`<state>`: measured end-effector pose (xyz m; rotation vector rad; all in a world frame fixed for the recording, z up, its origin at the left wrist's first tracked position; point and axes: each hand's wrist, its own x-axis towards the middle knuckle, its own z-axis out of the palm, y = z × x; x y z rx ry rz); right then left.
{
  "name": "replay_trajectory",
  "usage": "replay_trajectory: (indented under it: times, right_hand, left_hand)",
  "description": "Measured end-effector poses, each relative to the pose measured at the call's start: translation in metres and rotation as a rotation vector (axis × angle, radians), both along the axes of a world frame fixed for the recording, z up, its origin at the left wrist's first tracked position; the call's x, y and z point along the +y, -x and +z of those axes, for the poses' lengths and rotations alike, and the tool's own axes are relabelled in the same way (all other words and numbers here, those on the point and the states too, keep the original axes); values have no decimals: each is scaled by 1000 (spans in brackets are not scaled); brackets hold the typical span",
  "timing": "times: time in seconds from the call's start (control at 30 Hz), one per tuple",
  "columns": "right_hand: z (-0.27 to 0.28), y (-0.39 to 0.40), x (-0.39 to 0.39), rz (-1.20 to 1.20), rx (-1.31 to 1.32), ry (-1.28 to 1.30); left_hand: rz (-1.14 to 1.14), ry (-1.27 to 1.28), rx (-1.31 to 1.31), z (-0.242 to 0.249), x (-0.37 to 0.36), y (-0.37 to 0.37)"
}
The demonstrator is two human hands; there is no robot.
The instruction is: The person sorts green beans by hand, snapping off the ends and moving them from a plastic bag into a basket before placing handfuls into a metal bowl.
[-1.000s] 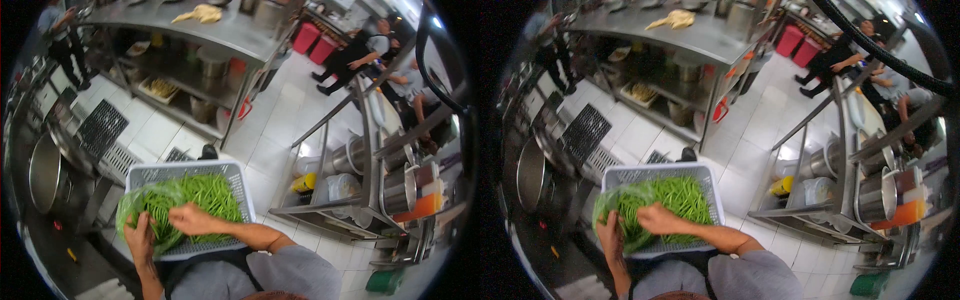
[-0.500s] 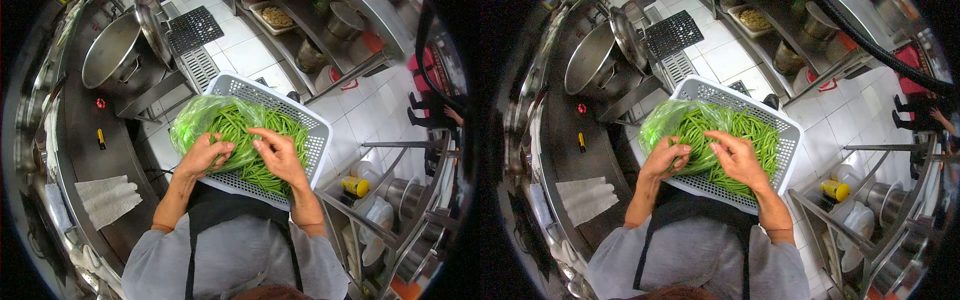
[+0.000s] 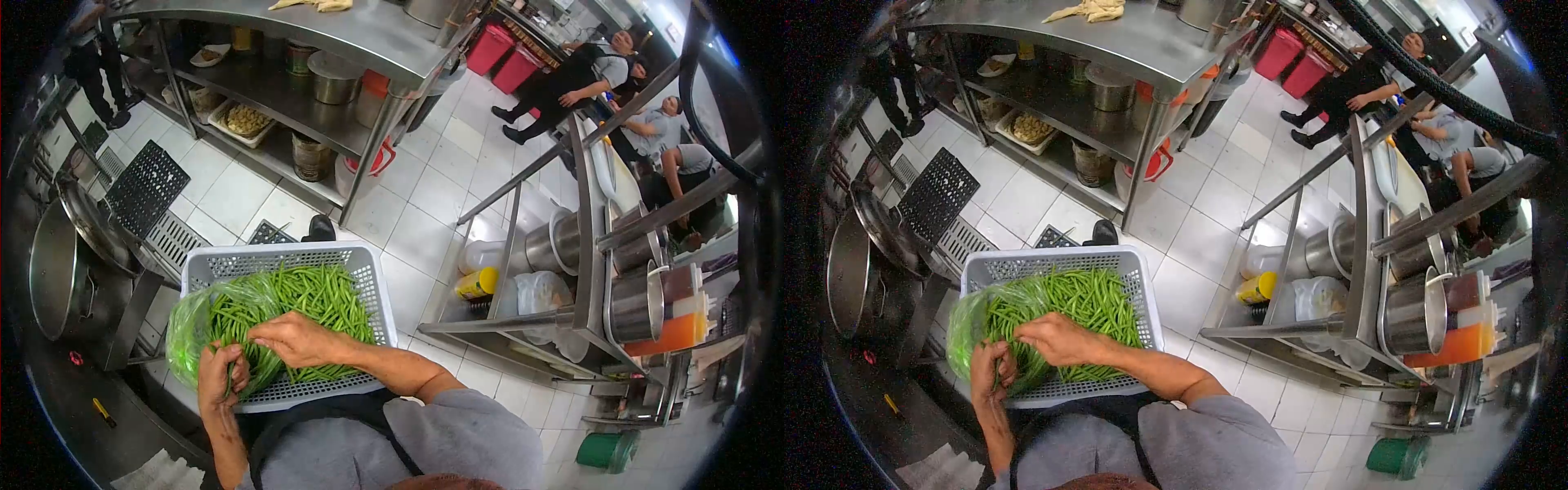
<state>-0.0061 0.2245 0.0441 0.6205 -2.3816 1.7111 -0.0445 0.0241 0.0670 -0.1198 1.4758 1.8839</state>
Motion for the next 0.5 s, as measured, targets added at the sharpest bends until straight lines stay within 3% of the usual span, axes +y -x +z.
replay_trajectory:
  times: [0.2, 0.3, 0.37, 0.43, 0.5]
  right_hand:
    - [-4, -2, -3, -47, 17, 3]
    - [-7, -1, -7, -128, 9, -68]
    - [-12, -2, -9, -174, -4, -100]
    - [-18, 3, -10, -316, -177, -59]
    - [-18, 9, -2, -414, -101, 119]
  left_hand:
    - [31, -42, -100, 2, 4, -4]
    - [37, 164, 2, 9, 17, -13]
    - [-40, 271, 234, 1, 27, -23]
    - [-74, 240, 212, 8, 38, -33]
    - [-123, 203, 204, 16, 35, -36]
